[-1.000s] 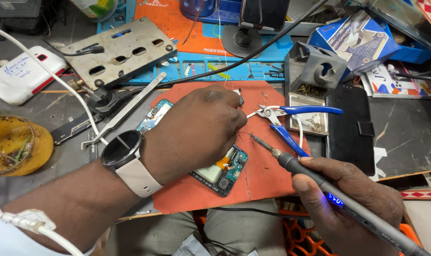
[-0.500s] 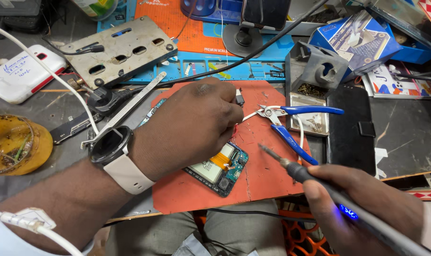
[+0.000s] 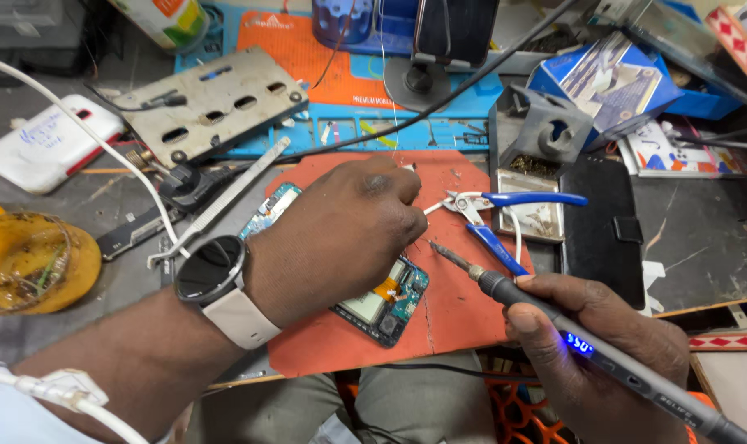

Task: The person uses a soldering iron and tweezers to work on a disassembled mobile phone motherboard. They apply solder to specific points on the circuit board, occasionally using pliers to adjust components or wires.

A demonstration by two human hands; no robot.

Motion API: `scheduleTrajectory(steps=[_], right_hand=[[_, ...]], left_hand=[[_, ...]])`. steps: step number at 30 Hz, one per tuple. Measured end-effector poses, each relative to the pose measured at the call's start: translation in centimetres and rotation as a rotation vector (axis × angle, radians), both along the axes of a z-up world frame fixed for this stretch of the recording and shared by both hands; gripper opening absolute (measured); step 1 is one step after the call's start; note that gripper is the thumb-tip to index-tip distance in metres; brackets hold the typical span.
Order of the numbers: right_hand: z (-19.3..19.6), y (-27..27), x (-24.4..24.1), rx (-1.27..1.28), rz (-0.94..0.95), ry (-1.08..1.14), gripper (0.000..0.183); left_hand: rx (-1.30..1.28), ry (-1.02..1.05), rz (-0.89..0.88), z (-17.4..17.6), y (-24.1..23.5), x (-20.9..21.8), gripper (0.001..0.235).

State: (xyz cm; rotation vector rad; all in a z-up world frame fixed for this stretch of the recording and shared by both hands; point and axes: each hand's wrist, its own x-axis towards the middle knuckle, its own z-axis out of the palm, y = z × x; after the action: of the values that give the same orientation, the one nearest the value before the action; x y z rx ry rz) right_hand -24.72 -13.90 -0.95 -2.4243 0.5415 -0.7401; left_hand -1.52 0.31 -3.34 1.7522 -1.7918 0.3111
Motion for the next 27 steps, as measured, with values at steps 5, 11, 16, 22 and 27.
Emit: scheduleTrajectory(steps=[5,11,16,22,27], right_hand=[[-2.2,-1.5,-1.1,-0.081,-0.012,-0.05,0.025],[-3.6,-1.8,0.7,-0.114,0.006,-0.158,0.02],[-4.3,-1.1,1.7,-0.117,-0.046,-0.138,0.016],[-1.7,-1.6,0.8,-0.18,0.326,-0.06,0.015],[1.3,-0.7,1.7,-0.289,0.373,-0.027,0.015]], left_hand=[[-0.023,-0.001,-0.013,0.0,-0.2,-0.2,0.011],[-0.025,0.055,-0.018,0.9,0.1,-0.5,0.009],[0.029,0.003,-0.019,0.7,0.0,-0.5,0.006],[0.037,0.014,0.003,1.0,-0.1,-0.6,0.009],[-0.097,0.068,0.056,2.1,0.1,-0.3,0.003]])
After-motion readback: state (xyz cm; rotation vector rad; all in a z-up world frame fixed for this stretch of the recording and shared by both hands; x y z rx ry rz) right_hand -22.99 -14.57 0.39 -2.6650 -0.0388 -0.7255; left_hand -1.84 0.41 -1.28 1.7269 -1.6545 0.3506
